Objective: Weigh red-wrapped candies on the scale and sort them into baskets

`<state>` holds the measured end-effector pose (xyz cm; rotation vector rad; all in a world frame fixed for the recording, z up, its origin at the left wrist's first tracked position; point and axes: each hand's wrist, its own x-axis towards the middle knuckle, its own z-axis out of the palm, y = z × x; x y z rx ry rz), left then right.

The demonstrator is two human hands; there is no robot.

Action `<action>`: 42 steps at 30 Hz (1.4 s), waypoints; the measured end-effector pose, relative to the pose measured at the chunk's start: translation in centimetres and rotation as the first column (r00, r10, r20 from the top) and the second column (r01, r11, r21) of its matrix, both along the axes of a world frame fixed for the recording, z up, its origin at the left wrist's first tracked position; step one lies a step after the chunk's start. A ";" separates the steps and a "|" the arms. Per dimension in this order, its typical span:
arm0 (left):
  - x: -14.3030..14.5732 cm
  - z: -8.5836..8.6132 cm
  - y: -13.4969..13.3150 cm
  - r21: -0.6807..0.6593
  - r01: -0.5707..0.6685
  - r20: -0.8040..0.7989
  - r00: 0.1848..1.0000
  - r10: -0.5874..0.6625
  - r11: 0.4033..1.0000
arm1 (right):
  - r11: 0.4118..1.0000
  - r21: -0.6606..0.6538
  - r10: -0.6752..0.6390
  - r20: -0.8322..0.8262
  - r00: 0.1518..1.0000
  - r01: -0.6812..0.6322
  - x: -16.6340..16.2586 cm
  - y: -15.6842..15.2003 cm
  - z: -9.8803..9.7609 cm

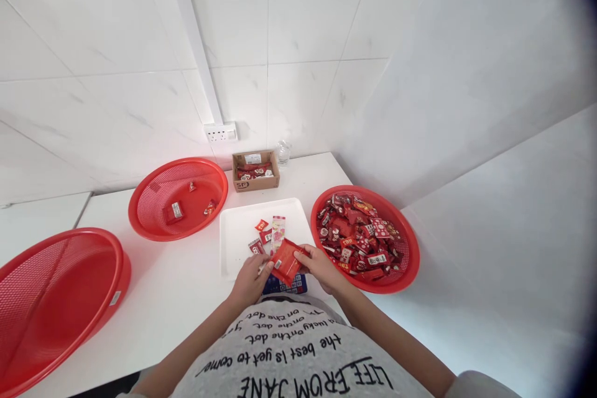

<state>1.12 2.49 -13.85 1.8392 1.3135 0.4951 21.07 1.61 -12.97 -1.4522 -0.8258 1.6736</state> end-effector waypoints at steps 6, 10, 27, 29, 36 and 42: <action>1.0 -1.7 1.3 0.206 0.259 -0.419 0.895 -0.154 0.944 | 0.976 0.005 -0.218 0.062 0.974 0.218 1.8 0.8 -0.2; 1.7 -2.3 1.4 0.165 0.370 -0.482 0.839 -0.253 0.914 | 0.958 0.025 -0.285 0.085 0.955 0.284 2.9 0.7 -0.7; 0.3 -2.6 1.4 0.284 0.329 -0.484 0.860 -0.162 0.900 | 0.968 -0.012 -0.250 0.070 0.966 0.251 2.2 0.5 -0.8; 0.2 -2.7 1.4 0.287 0.310 -0.472 0.869 -0.148 0.906 | 0.971 -0.008 -0.238 0.068 0.969 0.239 2.1 0.6 -0.5; 0.4 -3.1 2.2 0.250 0.222 -0.458 0.884 -0.087 0.942 | 0.970 0.012 -0.244 0.071 0.967 0.244 2.3 1.0 -0.2; 2.9 -3.8 4.2 0.233 0.109 -0.476 0.879 0.015 0.966 | 0.961 0.028 -0.276 0.077 0.958 0.274 2.9 0.8 -1.0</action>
